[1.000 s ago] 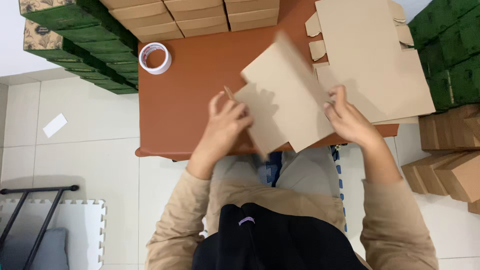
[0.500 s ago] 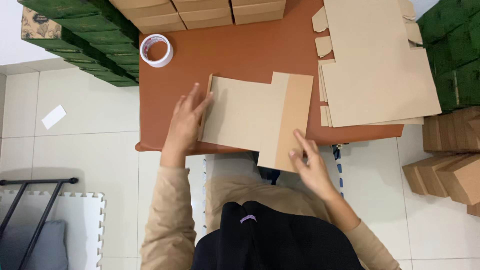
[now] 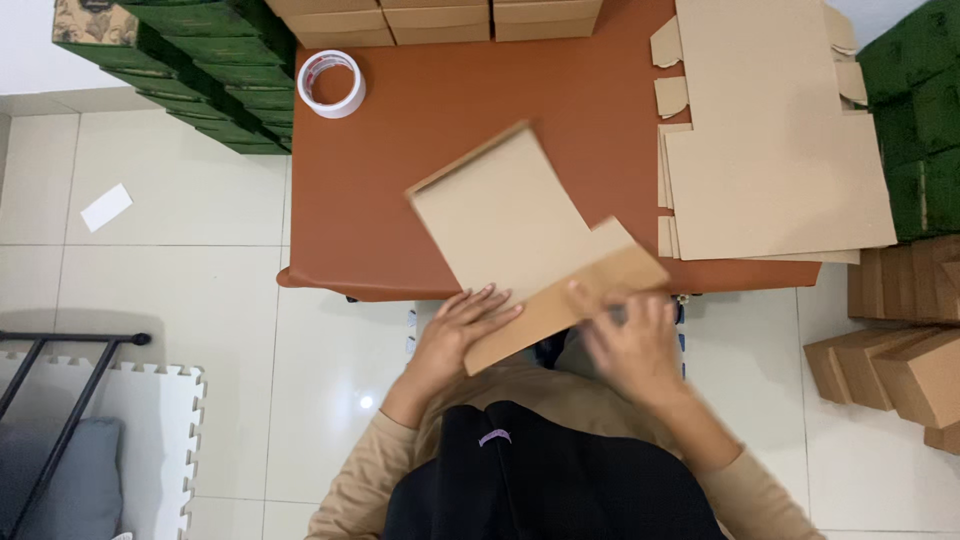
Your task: The person assembles flat cardboard sheets into small boxes by folding the sides and tucking the flaps into slots. They repeat this process for multiple boxes, stacking the finished ones on the table.
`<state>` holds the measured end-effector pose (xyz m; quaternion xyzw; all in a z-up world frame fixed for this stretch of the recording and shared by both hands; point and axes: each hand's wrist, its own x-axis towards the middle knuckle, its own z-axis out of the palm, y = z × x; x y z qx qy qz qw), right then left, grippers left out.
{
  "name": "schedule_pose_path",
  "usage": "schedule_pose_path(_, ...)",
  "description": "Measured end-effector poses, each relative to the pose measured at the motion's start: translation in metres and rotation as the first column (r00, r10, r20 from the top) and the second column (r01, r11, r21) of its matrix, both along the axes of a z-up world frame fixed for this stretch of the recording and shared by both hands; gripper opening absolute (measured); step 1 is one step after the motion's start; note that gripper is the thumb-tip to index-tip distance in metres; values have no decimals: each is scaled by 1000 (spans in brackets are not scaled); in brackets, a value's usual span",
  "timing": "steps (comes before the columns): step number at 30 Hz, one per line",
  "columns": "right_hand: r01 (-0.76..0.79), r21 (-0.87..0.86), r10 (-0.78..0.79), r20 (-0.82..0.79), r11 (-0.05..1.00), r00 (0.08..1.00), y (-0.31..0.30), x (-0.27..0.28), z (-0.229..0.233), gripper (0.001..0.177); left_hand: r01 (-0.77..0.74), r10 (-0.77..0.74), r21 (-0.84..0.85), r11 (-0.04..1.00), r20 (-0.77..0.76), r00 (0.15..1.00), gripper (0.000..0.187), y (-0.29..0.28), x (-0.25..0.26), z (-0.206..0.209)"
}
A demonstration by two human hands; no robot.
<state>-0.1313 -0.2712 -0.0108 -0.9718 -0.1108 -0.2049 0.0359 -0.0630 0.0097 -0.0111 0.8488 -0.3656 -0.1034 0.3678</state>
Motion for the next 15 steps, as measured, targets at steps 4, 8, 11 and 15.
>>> schedule_pose_path(4,-162,-28,150,-246,986,958,-37,42,29,48,-18,-19,-191,982,-192,981,52,10,14,4)
schedule_pose_path(8,-186,212,276,-570,960,774,-38,83,66,32,-354,202,-307,883,-433,878,23,23,32,-58)
schedule_pose_path(11,-54,184,171,-714,981,679,-27,118,108,32,-583,457,-160,797,-472,754,39,11,48,-46)
schedule_pose_path(15,2,223,140,-622,975,771,-28,168,102,50,-752,737,83,654,-294,609,66,2,62,-39)
